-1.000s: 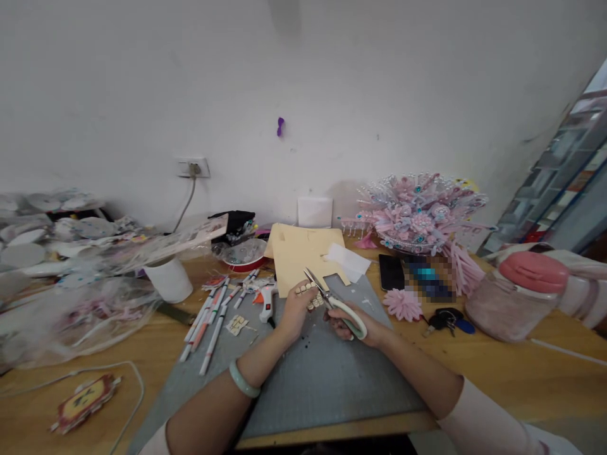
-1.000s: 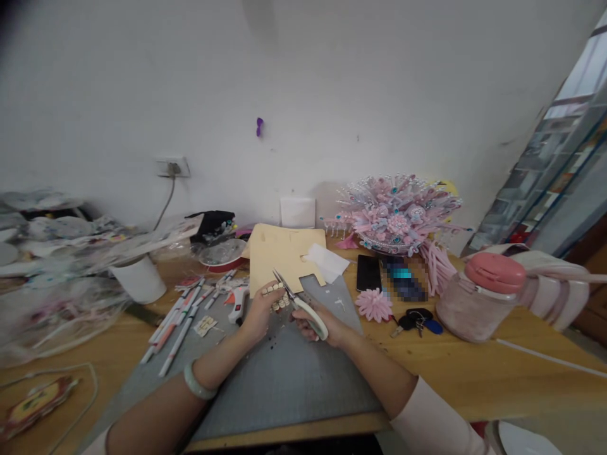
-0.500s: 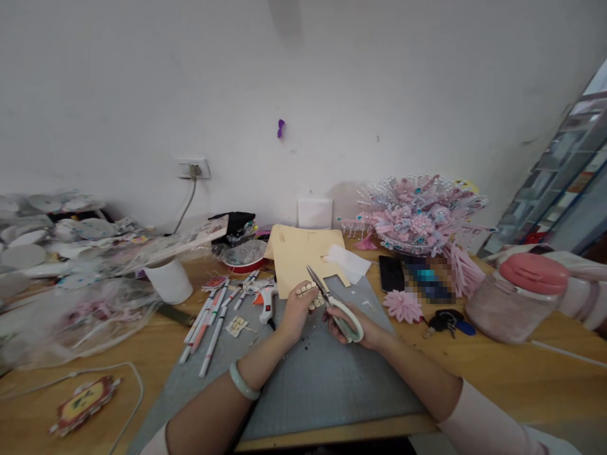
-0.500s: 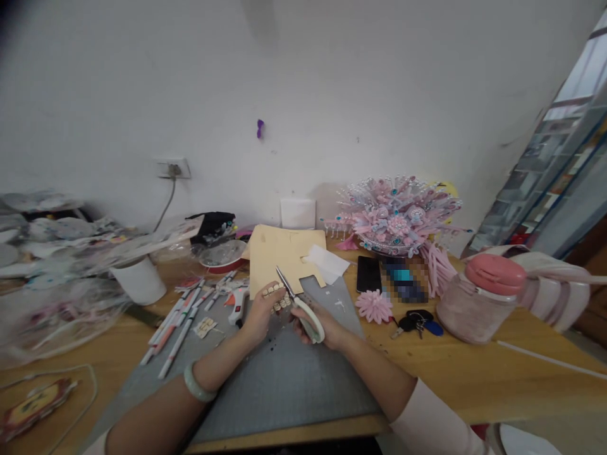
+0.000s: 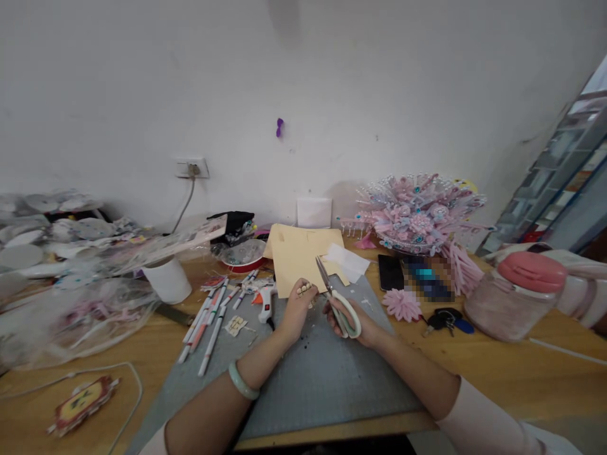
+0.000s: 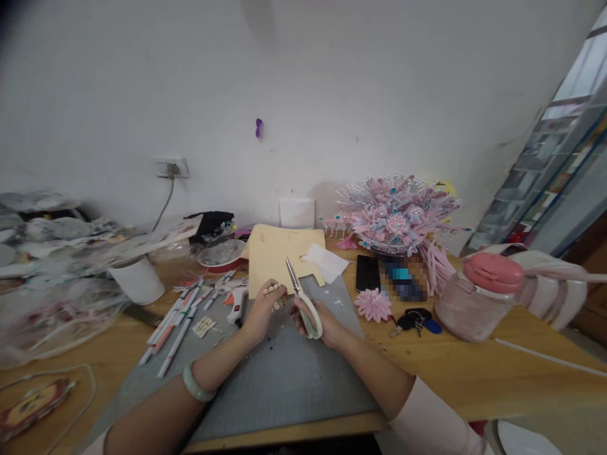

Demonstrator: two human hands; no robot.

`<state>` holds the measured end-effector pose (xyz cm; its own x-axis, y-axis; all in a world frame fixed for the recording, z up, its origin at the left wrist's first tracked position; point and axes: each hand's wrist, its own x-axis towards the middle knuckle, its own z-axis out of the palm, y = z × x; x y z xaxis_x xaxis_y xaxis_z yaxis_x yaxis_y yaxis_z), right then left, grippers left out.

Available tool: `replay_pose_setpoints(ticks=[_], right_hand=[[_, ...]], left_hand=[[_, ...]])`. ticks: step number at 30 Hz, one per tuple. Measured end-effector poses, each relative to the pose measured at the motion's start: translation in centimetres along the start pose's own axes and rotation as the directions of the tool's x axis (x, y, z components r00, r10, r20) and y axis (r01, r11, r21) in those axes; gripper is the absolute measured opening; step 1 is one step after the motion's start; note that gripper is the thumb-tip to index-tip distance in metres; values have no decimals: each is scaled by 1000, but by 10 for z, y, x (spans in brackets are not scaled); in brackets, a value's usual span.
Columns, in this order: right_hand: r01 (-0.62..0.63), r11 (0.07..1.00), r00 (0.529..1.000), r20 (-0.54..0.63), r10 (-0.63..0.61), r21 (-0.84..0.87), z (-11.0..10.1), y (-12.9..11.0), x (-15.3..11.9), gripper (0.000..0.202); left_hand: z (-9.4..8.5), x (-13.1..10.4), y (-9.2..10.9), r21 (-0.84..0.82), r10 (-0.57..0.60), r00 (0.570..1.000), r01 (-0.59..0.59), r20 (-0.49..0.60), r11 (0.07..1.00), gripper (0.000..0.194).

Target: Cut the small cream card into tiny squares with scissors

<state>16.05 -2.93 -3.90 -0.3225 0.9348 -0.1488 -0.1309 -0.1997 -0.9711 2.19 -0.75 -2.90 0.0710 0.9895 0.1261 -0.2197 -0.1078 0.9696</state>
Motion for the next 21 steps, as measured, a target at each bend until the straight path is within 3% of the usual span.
replay_pose_setpoints(ticks=[5, 8, 12, 16, 21], right_hand=[[51, 991, 989, -132, -68, -126, -2, -2, 3, 55], [36, 955, 975, -201, -99, -295, -9, -11, 5, 53], [-57, 780, 952, -269, -145, -623, -29, -31, 3, 32], [-223, 490, 916, -353, -190, -843, -50, -42, -2, 12], [-350, 228, 904, -392, -171, -908, -66, -39, 1, 18]], left_hand=[[1, -2, 2, 102, -32, 995, 23, 92, 994, 27], [0, -1, -1, 220, -47, 988, 14, 145, 975, 26], [-2, 2, -8, 451, -108, 960, -21, 258, 892, 23], [-5, 2, -2, 702, -96, 951, -147, 294, 697, 18], [-21, 8, 28, 938, 80, 982, -185, 169, 294, 31]])
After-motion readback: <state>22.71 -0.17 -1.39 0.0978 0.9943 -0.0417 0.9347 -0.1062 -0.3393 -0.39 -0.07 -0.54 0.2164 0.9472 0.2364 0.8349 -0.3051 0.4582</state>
